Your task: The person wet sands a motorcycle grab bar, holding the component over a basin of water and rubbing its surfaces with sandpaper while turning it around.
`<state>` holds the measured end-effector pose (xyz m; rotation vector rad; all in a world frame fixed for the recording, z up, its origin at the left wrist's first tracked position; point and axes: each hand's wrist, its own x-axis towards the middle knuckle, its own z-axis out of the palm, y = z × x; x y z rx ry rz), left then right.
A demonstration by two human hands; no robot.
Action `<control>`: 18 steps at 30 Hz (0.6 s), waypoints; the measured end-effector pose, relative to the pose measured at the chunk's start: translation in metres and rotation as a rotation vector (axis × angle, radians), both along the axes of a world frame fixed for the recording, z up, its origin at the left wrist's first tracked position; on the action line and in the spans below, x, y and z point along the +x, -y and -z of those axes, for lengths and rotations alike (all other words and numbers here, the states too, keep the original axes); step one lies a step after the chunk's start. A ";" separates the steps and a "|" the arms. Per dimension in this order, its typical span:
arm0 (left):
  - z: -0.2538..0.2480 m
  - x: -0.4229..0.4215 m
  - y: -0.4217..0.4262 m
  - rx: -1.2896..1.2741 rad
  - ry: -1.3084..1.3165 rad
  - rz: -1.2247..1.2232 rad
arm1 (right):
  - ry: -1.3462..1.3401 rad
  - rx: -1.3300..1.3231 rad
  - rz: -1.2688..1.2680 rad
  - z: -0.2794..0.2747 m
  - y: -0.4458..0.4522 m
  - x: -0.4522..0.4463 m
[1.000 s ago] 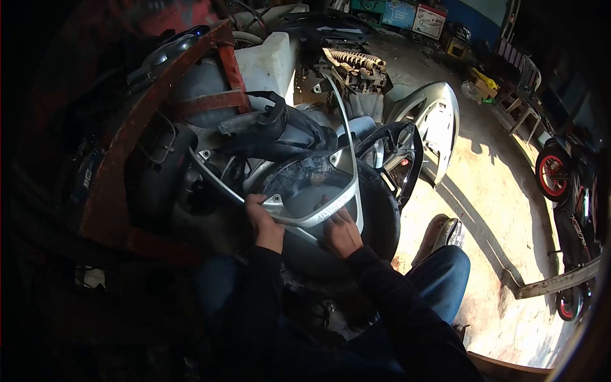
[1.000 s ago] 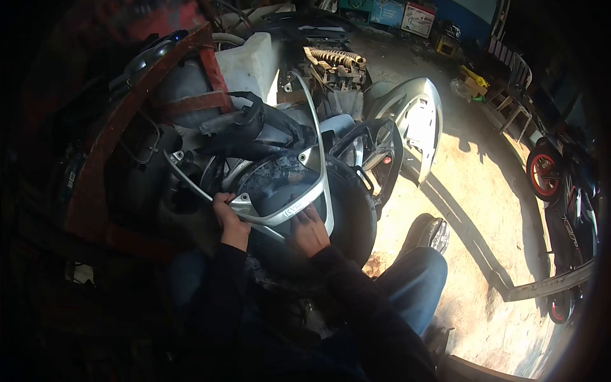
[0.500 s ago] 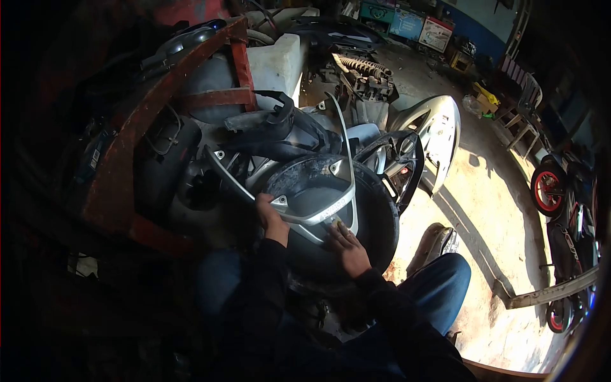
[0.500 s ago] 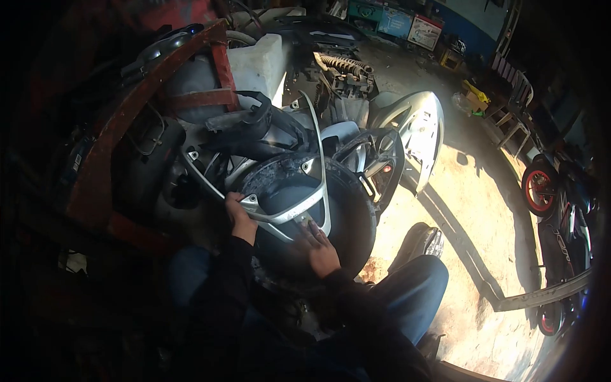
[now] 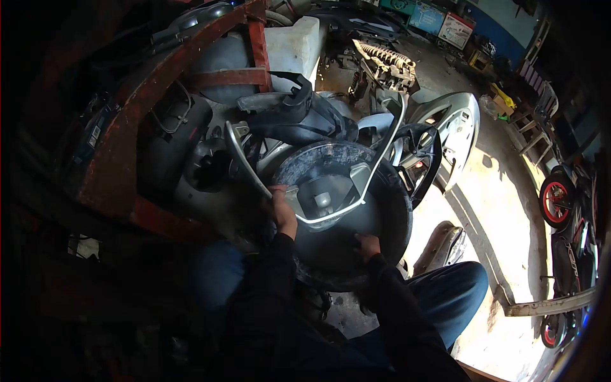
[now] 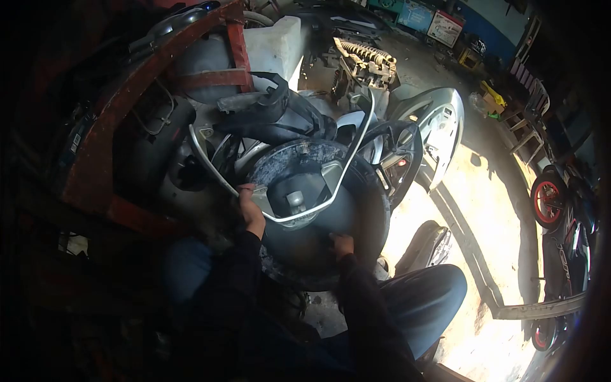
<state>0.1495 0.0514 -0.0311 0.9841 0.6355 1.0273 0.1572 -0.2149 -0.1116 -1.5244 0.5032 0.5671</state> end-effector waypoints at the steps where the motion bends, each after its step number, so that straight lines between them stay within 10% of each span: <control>1: 0.000 -0.006 0.005 0.097 -0.054 0.018 | -0.021 0.004 -0.002 0.017 0.000 -0.001; 12: 0.025 0.001 0.028 0.328 -0.181 0.090 | -0.160 0.248 0.256 0.049 -0.003 0.026; 18: 0.004 -0.011 0.055 0.365 -0.213 0.194 | 0.910 -0.529 -0.047 -0.050 -0.089 0.030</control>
